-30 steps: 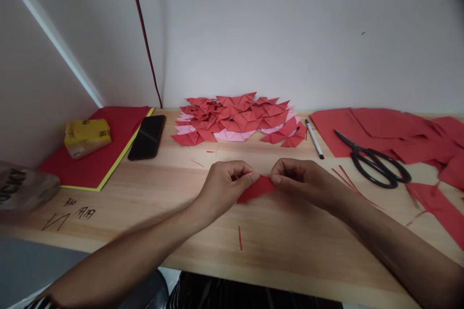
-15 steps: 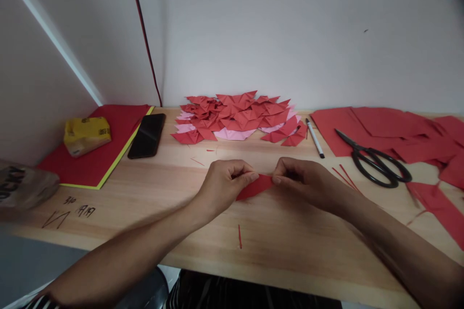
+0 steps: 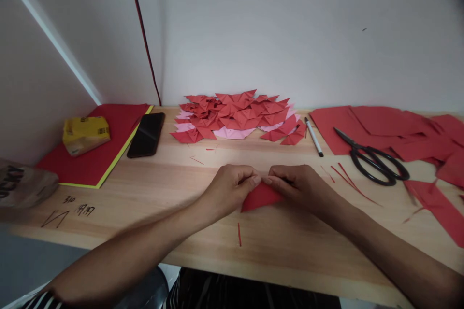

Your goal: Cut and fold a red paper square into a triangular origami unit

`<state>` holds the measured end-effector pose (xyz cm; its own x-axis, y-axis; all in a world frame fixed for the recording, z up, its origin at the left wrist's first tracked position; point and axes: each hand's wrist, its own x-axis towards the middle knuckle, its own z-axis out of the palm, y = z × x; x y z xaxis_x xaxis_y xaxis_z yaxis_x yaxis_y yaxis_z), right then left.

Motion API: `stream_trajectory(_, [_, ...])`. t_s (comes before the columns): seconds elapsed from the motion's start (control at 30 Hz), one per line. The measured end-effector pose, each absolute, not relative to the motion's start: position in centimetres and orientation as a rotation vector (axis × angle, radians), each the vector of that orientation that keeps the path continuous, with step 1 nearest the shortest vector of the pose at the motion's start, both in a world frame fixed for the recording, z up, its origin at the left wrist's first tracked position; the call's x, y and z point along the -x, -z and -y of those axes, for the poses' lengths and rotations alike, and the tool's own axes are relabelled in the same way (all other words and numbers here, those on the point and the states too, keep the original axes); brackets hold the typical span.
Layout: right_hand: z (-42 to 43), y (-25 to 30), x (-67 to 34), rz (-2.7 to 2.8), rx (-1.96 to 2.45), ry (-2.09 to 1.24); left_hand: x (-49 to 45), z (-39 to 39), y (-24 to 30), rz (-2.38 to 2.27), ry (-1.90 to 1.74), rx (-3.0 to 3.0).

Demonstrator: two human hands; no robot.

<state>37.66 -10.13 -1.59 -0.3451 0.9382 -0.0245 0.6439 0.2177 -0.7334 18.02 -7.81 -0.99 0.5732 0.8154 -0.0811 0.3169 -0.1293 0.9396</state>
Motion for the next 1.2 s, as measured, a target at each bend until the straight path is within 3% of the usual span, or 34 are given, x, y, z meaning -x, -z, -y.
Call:
stream_trajectory(0.2, [10.4,0.8,-37.6,2.147,1.479,-0.643,-17.8,7.4,1.5,-1.008,-0.582,-1.552])
stream_trajectory(0.5, [10.0,1.4,-37.6,2.134,1.443,-0.913,-18.2,8.1,1.1,-0.944,-0.649,-1.706])
stream_trajectory(0.87, [10.3,0.3,-37.7,2.102,1.482,-0.745,-18.2,8.2,0.8,-0.896,-0.694,-1.474])
stream_trajectory(1.2, [10.0,0.7,-38.1,1.987,1.436,-0.863,-18.2,8.1,1.0,-0.898,-0.781,-1.471])
